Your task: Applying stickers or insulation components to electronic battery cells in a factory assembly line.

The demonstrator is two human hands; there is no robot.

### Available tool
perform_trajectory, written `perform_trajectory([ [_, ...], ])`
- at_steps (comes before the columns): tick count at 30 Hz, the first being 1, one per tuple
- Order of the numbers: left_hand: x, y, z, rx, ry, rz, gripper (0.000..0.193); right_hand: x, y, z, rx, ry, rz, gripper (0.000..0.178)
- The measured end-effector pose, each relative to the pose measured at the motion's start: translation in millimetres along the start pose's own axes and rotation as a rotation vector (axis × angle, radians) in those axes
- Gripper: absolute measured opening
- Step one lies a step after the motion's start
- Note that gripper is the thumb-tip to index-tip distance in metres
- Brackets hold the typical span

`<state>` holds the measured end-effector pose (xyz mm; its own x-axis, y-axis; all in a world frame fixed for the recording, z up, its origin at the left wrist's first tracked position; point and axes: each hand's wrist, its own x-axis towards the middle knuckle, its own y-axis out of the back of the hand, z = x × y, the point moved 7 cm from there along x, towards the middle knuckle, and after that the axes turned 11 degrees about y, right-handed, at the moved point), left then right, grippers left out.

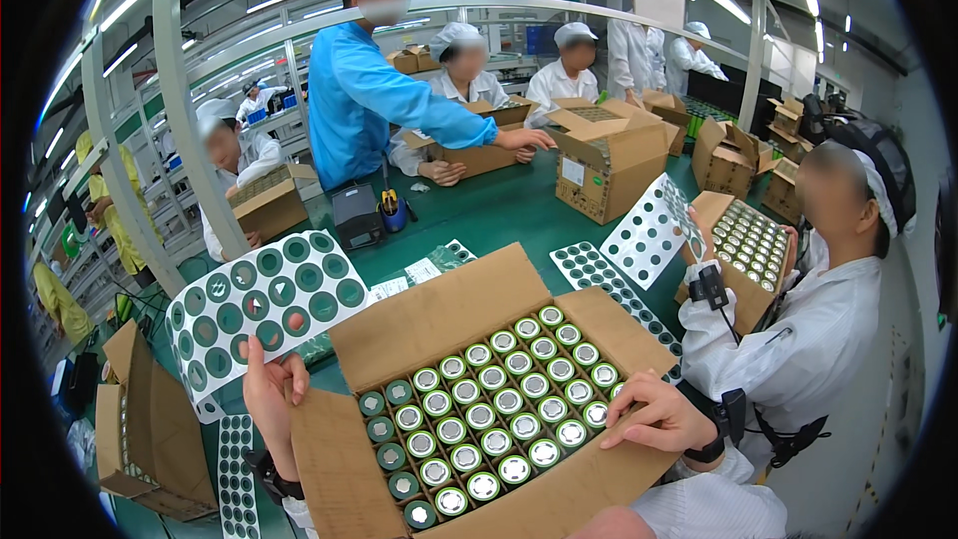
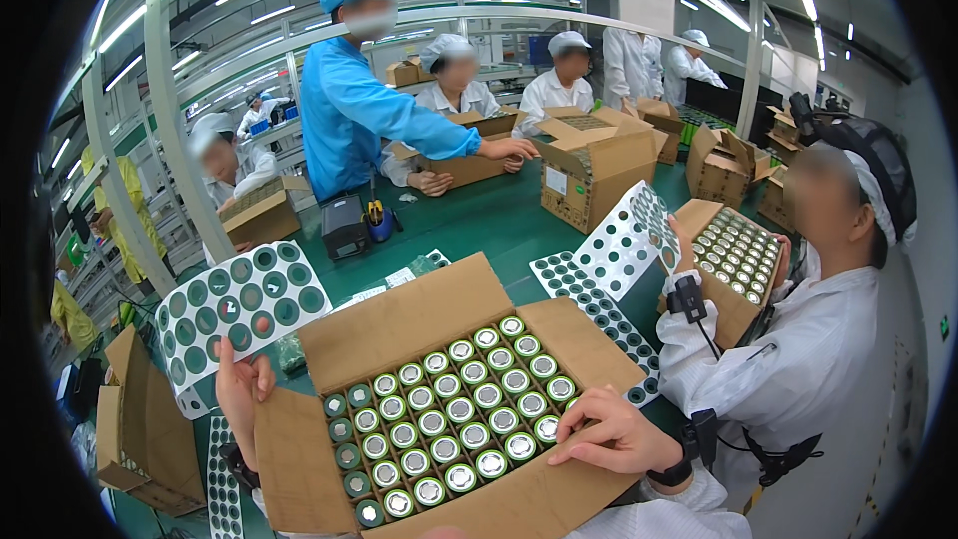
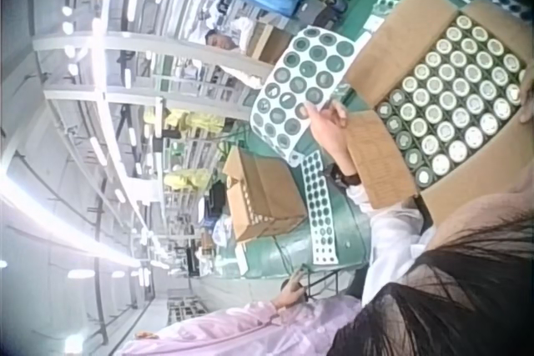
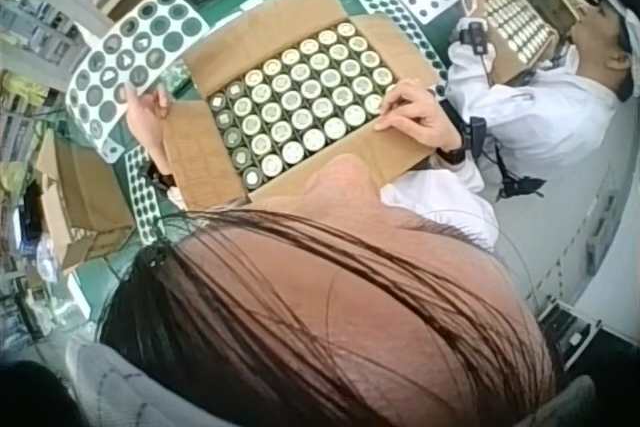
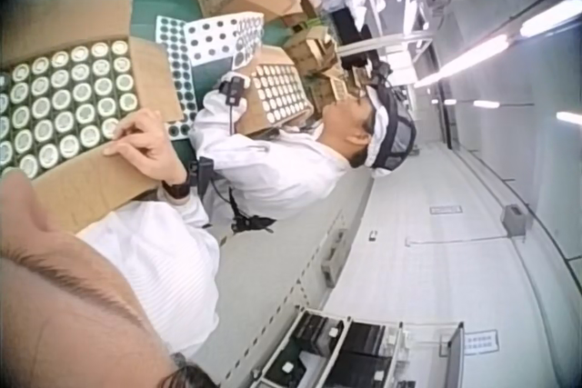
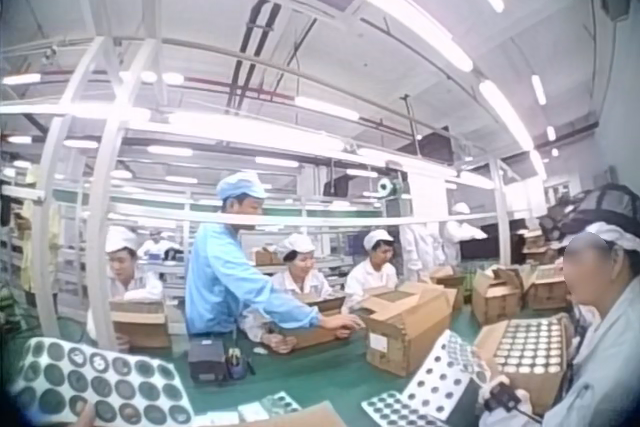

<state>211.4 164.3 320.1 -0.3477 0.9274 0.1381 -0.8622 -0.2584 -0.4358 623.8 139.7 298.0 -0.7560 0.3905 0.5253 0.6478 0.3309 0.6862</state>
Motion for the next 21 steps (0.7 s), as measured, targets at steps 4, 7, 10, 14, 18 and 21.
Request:
perform_trajectory([
  [4, -1.1, 1.7, -0.9, 0.013, 0.017, -0.036, 0.035, 0.4, -0.3, -2.1, -0.005, 0.012, 0.003, 0.018],
  [7, -2.0, 0.6, 0.5, 0.01, 0.016, -0.039, 0.035, -0.5, 0.3, -2.1, -0.011, 0.013, 0.015, 0.018],
  [10, -1.5, -4.3, 0.8, 0.01, 0.015, 0.001, 0.035, -0.8, -0.8, 0.2, -0.011, -0.005, 0.0, 0.021],
  [14, -1.0, 2.0, -0.9, 0.018, 0.025, -0.01, 0.035, 0.4, -0.6, -0.8, -0.005, 0.002, 0.011, 0.021],
  [18, -3.6, 0.4, 0.3, 0.011, 0.029, 0.034, 0.034, 1.1, -0.4, 0.4, -0.023, 0.011, 0.009, 0.02],
  [21, -1.8, 4.5, -1.7, -0.024, 0.032, 0.039, 0.033, 3.2, -0.1, 1.1, -0.016, -0.026, -0.005, 0.019],
])
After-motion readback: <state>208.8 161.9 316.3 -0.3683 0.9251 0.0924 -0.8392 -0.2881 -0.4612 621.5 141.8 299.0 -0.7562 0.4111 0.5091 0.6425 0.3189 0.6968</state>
